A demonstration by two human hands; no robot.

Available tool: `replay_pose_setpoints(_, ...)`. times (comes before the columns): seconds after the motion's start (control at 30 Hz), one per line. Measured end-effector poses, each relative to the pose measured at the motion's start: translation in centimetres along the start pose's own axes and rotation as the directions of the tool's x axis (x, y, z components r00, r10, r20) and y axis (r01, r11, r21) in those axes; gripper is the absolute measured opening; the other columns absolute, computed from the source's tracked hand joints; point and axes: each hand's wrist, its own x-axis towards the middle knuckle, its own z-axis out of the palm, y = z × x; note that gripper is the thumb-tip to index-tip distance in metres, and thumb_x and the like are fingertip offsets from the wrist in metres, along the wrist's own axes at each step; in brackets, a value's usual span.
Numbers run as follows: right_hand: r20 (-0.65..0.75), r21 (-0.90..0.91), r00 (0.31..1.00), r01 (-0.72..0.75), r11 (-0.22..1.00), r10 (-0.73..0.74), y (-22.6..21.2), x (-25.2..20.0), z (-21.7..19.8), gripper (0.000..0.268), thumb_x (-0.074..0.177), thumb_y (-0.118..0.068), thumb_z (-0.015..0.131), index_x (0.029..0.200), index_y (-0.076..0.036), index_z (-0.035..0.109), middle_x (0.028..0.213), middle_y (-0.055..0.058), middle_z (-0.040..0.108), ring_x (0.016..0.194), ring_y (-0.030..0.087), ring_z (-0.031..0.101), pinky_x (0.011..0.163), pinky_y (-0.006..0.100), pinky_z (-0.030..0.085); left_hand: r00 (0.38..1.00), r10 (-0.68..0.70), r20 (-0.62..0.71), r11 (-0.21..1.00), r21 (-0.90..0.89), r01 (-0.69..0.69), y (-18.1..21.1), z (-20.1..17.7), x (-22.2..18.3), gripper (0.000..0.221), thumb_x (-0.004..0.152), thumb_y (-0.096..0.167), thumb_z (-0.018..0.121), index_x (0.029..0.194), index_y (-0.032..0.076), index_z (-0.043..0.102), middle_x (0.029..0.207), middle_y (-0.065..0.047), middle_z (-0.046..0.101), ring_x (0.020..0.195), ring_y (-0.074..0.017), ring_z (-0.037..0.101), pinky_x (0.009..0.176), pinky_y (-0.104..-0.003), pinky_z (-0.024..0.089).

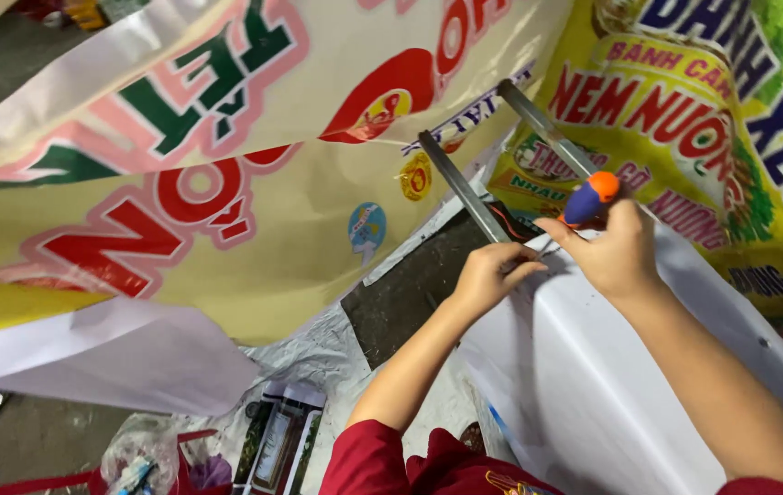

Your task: Assembling a banner and preparing electrical wiring by cutting and stripping wires.

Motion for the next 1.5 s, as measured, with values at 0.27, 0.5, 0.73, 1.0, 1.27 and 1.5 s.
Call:
replay_pose_setpoints(0.27,-0.006,0.106,1.0,0.0,0.994,0.001,-1.3,1.0,-0.2,0.056,0.083,-0.016,0.094,0.12,0.012,0.063,0.086,0.021,0.067,0.076,0.035,0.073,0.057,0.035,0.062,0.999,-0.035,0.016,0.999,-0.014,0.035,-0.5,-1.1,1.3,0.02,0.082,0.031,0.085,0.093,0.016,0.077,0.078,-0.006,0.075,0.077,-0.0258,0.073,0.073,-0.035,0.057)
replay_pose_setpoints(0.5,-0.036,0.005,0.999,0.023,1.0,-0.022,0.0,0.5,0.0,0.058,0.083,-0.02,0.093,0.123,0.01,0.063,0.086,0.024,0.067,0.071,0.037,0.073,0.053,0.037,0.062,0.993,-0.099,0.064,0.995,-0.028,0.101,0.0,-0.5,1.6,0.023,0.08,0.028,0.087,0.092,0.01,0.077,0.075,-0.005,0.075,0.072,-0.022,0.073,0.069,-0.029,0.057)
replay_pose_setpoints(0.73,-0.008,0.135,0.998,-0.065,0.989,0.067,-0.2,0.7,-0.3,0.051,0.086,-0.014,0.09,0.12,0.01,0.061,0.084,0.026,0.067,0.075,0.039,0.073,0.053,0.04,0.062,0.973,-0.199,0.116,0.98,0.016,0.199,0.2,-1.0,1.7,0.031,0.082,0.03,0.087,0.099,0.006,0.076,0.08,-0.009,0.077,0.075,-0.0249,0.075,0.069,-0.032,0.059)
replay_pose_setpoints(1.0,0.007,0.126,0.999,-0.052,0.991,0.052,-0.3,1.2,0.2,0.053,0.085,-0.017,0.091,0.119,0.01,0.06,0.082,0.024,0.068,0.071,0.037,0.073,0.051,0.038,0.062,0.965,-0.226,0.132,0.974,0.036,0.223,0.5,-1.4,1.8,0.033,0.083,0.03,0.086,0.102,0.006,0.076,0.084,-0.011,0.078,0.079,-0.0289,0.076,0.069,-0.035,0.06)
replay_pose_setpoints(1.27,-0.005,0.167,0.999,-0.048,0.985,0.049,0.6,0.7,0.7,0.05,0.084,-0.012,0.091,0.115,0.012,0.06,0.082,0.024,0.069,0.07,0.038,0.074,0.05,0.04,0.062,0.963,-0.238,0.13,0.971,0.023,0.237,-0.6,-1.3,1.2,0.029,0.084,0.029,0.086,0.101,0.007,0.077,0.082,-0.01,0.078,0.074,-0.0268,0.076,0.064,-0.033,0.06)
replay_pose_setpoints(1.5,-0.001,0.187,0.999,-0.047,0.981,0.048,-0.9,1.0,0.6,0.05,0.082,-0.01,0.091,0.113,0.014,0.059,0.079,0.027,0.066,0.069,0.038,0.074,0.049,0.04,0.062,0.963,-0.24,0.126,0.971,0.049,0.235,0.5,-1.7,1.5,0.026,0.085,0.028,0.085,0.1,0.008,0.077,0.081,-0.01,0.078,0.071,-0.0244,0.076,0.062,-0.031,0.059)
